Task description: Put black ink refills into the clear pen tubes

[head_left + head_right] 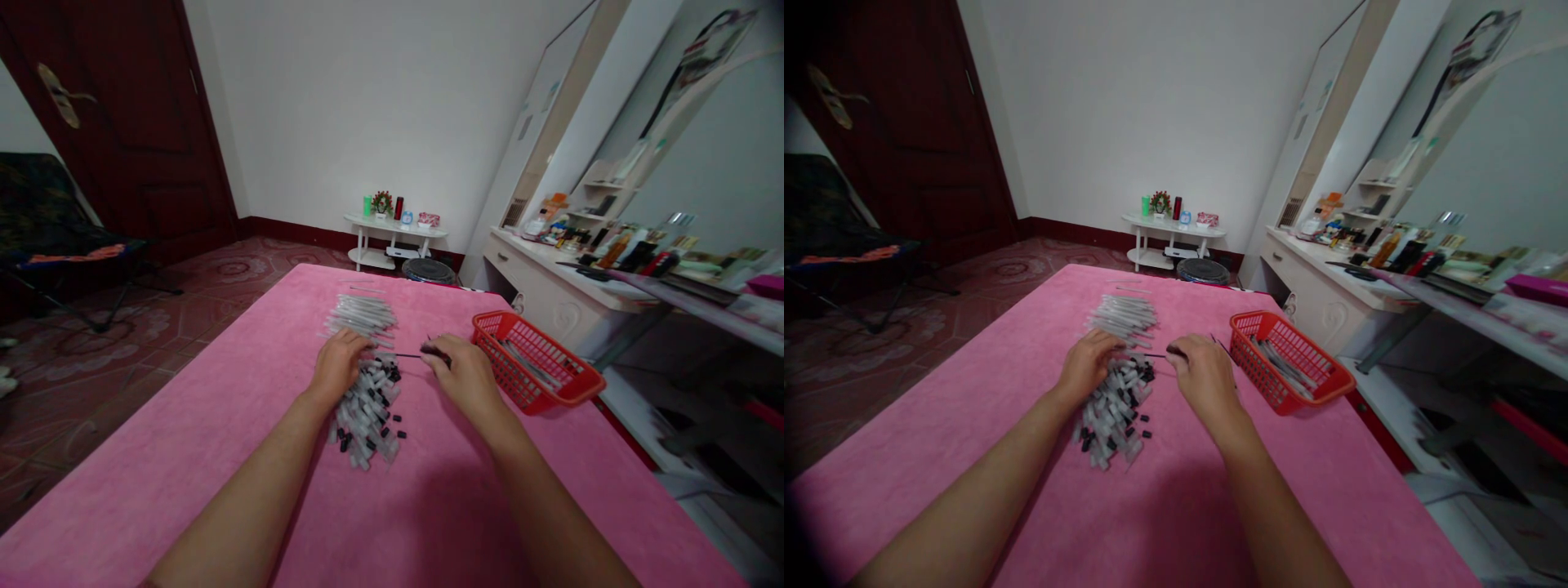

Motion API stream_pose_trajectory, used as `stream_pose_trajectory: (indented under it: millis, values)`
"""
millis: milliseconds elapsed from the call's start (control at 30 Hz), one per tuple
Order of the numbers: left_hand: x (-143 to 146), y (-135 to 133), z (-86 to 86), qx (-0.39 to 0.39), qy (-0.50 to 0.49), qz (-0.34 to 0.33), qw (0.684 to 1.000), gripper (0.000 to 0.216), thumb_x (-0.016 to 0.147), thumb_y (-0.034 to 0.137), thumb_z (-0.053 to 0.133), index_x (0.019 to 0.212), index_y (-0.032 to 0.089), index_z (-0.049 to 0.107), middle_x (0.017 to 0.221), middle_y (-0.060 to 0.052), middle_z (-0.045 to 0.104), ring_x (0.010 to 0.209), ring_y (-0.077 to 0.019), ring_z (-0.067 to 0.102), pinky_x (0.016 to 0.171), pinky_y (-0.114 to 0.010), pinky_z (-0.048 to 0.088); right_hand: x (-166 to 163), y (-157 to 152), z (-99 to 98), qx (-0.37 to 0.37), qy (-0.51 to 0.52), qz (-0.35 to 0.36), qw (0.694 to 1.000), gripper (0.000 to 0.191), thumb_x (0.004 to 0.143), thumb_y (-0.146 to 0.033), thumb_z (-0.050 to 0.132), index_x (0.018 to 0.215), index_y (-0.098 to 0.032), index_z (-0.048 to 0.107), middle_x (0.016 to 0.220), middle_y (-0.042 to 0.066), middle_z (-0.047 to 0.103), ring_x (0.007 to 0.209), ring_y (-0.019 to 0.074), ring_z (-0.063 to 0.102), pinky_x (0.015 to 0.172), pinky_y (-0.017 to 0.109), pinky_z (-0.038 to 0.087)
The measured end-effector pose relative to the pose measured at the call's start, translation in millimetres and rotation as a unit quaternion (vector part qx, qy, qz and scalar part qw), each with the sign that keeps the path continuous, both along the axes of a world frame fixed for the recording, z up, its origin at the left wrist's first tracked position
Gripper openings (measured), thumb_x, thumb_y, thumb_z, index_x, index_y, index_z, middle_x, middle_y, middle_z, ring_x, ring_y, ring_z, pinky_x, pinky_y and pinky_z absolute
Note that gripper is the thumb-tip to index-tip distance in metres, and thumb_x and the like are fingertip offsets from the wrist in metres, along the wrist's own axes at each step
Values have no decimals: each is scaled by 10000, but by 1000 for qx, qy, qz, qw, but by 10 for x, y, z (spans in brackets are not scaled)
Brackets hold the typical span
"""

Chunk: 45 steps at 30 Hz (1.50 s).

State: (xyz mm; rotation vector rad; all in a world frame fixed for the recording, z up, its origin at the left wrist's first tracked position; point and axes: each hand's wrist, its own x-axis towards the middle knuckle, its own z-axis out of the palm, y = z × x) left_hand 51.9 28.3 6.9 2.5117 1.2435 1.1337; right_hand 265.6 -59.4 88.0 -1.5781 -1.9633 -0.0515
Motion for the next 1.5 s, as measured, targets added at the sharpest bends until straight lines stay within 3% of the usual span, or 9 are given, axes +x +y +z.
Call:
stream_pose_trajectory:
  millis: [100, 167, 300, 467, 700, 900, 1000, 1133, 1500]
  values:
    - [-24, 54, -62, -26, -109, 53, 992, 203, 786, 152, 494, 895, 201, 658, 912, -46, 670, 920, -197, 573, 837, -317, 447, -81, -13, 0, 120, 91, -40, 988, 237, 798, -325, 593, 977, -175, 633, 989, 97, 643, 957, 223, 560, 851, 324, 401]
    - [-60, 111, -97, -53, -204, 97, 973, 183, 781, 191, 501, 888, 188, 649, 908, -43, 675, 886, -186, 596, 811, -307, 464, -109, -17, -4, 133, 117, -45, 983, 206, 820, -330, 560, 938, -177, 633, 951, 90, 642, 924, 215, 562, 836, 324, 403]
    - [-130, 186, -108, -97, -348, 152, 920, 197, 776, 256, 497, 876, 156, 634, 868, -45, 682, 826, -170, 622, 724, -270, 480, -124, -10, -102, -37, 72, 26, 996, 101, 788, -230, 574, 761, -189, 662, 786, 39, 667, 742, 162, 586, 678, 249, 397]
    - [-155, 171, -60, -102, -399, 158, 897, 213, 759, 262, 500, 863, 135, 636, 856, -55, 689, 815, -170, 628, 706, -260, 471, -188, -43, -322, -232, -66, 88, 967, 26, 700, -212, 656, 719, -218, 672, 698, -15, 663, 646, 124, 587, 535, 209, 280]
    - [-88, 175, -134, -74, -324, 88, 939, 175, 765, 209, 515, 875, 157, 641, 867, -39, 681, 824, -170, 625, 764, -285, 479, -272, -52, -450, -252, -125, 78, 957, 40, 680, -206, 643, 715, -203, 663, 710, -4, 659, 672, 126, 575, 537, 219, 245]
    - [-12, 56, -85, -15, -93, -8, 996, 205, 786, 114, 505, 908, 186, 654, 907, -51, 673, 893, -189, 594, 821, -312, 447, -165, 67, -466, -211, 14, 35, 977, 106, 676, -137, 565, 698, -174, 662, 668, 17, 661, 618, 128, 570, 533, 209, 309]
    - [30, 8, -48, -7, -38, -43, 998, 192, 802, 118, 516, 915, 188, 656, 899, -55, 668, 885, -187, 589, 805, -301, 443, -114, 143, -458, -126, 114, -3, 985, 97, 693, -159, 558, 714, -163, 653, 675, 24, 657, 618, 130, 573, 560, 206, 365]
    - [61, 5, -50, -5, 4, -60, 998, 177, 803, 129, 539, 920, 194, 655, 897, -57, 662, 890, -190, 588, 812, -302, 438, -100, 178, -454, -47, 185, 17, 982, 107, 703, -160, 546, 749, -167, 643, 728, 23, 655, 630, 128, 568, 601, 215, 412]
    - [71, -11, -44, 7, 27, -69, 997, 177, 802, 124, 544, 921, 196, 652, 886, -58, 657, 874, -184, 584, 797, -296, 436, -123, 157, -467, -34, 182, 30, 982, 74, 714, -159, 576, 752, -182, 635, 743, 11, 641, 662, 132, 566, 628, 231, 421]
